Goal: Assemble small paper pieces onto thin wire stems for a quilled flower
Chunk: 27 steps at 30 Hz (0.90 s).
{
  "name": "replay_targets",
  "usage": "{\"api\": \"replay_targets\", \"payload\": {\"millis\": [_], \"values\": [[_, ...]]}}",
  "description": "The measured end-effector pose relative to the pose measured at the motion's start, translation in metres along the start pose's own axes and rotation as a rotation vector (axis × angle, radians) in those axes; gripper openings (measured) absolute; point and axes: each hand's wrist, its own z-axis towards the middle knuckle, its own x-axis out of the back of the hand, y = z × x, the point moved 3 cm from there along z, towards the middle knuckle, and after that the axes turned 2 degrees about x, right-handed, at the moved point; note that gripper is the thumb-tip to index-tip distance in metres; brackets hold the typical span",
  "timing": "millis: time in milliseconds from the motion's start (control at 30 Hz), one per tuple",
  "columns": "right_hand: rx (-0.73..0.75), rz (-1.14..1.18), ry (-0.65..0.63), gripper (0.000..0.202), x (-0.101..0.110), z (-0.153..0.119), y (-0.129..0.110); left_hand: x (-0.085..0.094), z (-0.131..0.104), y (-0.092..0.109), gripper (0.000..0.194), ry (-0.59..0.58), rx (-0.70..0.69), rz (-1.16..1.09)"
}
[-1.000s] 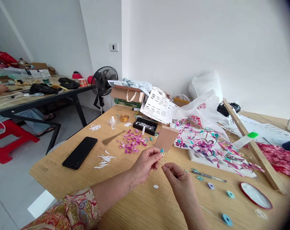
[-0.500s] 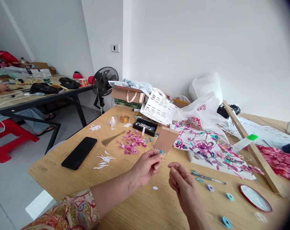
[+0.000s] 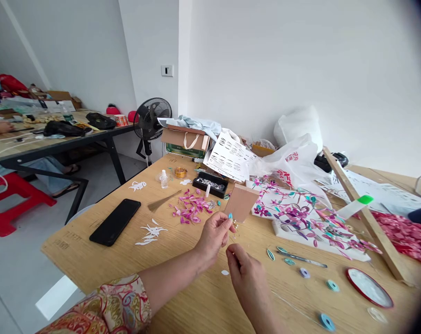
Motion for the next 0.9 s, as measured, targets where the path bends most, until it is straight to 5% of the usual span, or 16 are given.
{"api": "replay_targets", "payload": {"millis": [467,733,900], "values": [[-0.056,-0.210,-0.162,0.026,0.000,-0.009,0.011,0.000,-0.001,-0.001,0.032,-0.071,0.074,0.003],[-0.012,0.085,-0.079,0.026,0.020,-0.001,-0.007,0.002,0.002,-0.002,0.023,-0.084,-0.052,0.320],[-0.125,0.164,-0.020,0.029,0.037,0.011,0.001,-0.003,0.000,-0.002,0.023,-0.108,0.019,0.159]]}}
